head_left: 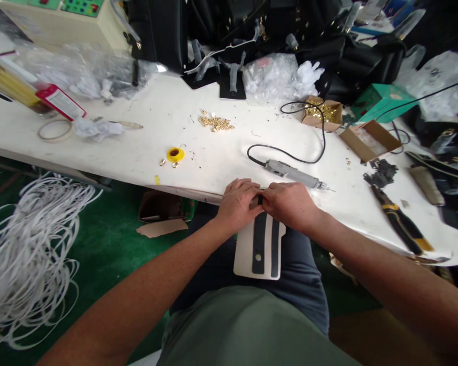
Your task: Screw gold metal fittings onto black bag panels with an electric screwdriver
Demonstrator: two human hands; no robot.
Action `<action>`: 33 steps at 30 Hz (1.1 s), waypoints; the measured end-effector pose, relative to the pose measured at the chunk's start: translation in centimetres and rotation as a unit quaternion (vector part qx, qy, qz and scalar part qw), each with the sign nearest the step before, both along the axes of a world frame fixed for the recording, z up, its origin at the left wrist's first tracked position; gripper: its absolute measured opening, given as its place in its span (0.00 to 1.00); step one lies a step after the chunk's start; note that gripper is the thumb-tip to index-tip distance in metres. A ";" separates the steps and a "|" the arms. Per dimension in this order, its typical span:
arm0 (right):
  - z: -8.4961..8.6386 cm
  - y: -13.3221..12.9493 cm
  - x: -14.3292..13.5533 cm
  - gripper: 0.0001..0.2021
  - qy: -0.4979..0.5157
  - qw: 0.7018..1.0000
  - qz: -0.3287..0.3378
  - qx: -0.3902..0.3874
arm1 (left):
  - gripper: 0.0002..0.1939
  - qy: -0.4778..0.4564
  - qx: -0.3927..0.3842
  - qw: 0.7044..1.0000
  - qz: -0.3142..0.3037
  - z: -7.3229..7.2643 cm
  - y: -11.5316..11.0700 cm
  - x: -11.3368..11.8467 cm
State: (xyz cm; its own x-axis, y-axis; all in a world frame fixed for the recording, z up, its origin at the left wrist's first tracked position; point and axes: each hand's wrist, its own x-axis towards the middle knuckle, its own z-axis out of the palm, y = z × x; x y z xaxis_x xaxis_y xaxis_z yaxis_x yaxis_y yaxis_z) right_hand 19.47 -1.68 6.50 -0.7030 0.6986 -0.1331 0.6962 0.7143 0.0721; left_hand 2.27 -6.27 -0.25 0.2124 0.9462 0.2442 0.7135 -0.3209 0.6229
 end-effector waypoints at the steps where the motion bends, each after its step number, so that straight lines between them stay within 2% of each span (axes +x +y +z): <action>1: -0.1 -0.1 0.1 0.13 0.006 1.000 -0.008 0.004 | 0.13 0.000 0.003 1.000 0.000 0.0 0.0 0.0; 5: -1.0 -0.5 0.6 0.12 0.055 0.995 -0.076 0.023 | 0.16 0.007 0.008 1.000 -0.005 0.0 -0.1 -0.1; 9: -2.1 -0.5 1.4 0.09 0.179 0.975 -0.131 -0.002 | 0.17 0.012 0.001 1.000 -0.009 0.0 -0.1 -0.1; 12: -2.7 -0.3 2.0 0.08 0.262 0.945 -0.183 -0.076 | 0.17 0.009 0.002 1.000 -0.007 -0.1 0.0 -0.1; 16: -2.6 -0.2 2.9 0.09 0.336 0.882 -0.263 -0.200 | 0.18 0.003 0.013 1.000 0.000 -0.1 0.0 -0.2; 19: -2.1 -0.3 4.6 0.10 0.358 0.853 -0.310 -0.222 | 0.18 0.003 0.017 1.000 0.001 -0.1 0.0 -0.2; 22: -1.8 -0.2 7.7 0.10 0.330 0.858 -0.346 -0.189 | 0.17 0.003 0.019 1.000 -0.001 0.0 0.0 -0.2; 27: -2.0 0.2 13.2 0.09 0.163 0.900 -0.397 -0.074 | 0.15 0.011 0.028 1.000 -0.006 0.1 0.4 -0.2; 29: -2.2 0.3 14.4 0.08 0.132 0.905 -0.401 -0.055 | 0.15 0.016 0.029 0.999 -0.008 0.1 0.6 -0.2; 33: -2.6 0.8 15.2 0.08 0.152 0.895 -0.413 -0.067 | 0.14 0.024 0.030 0.999 -0.013 0.1 0.8 -0.2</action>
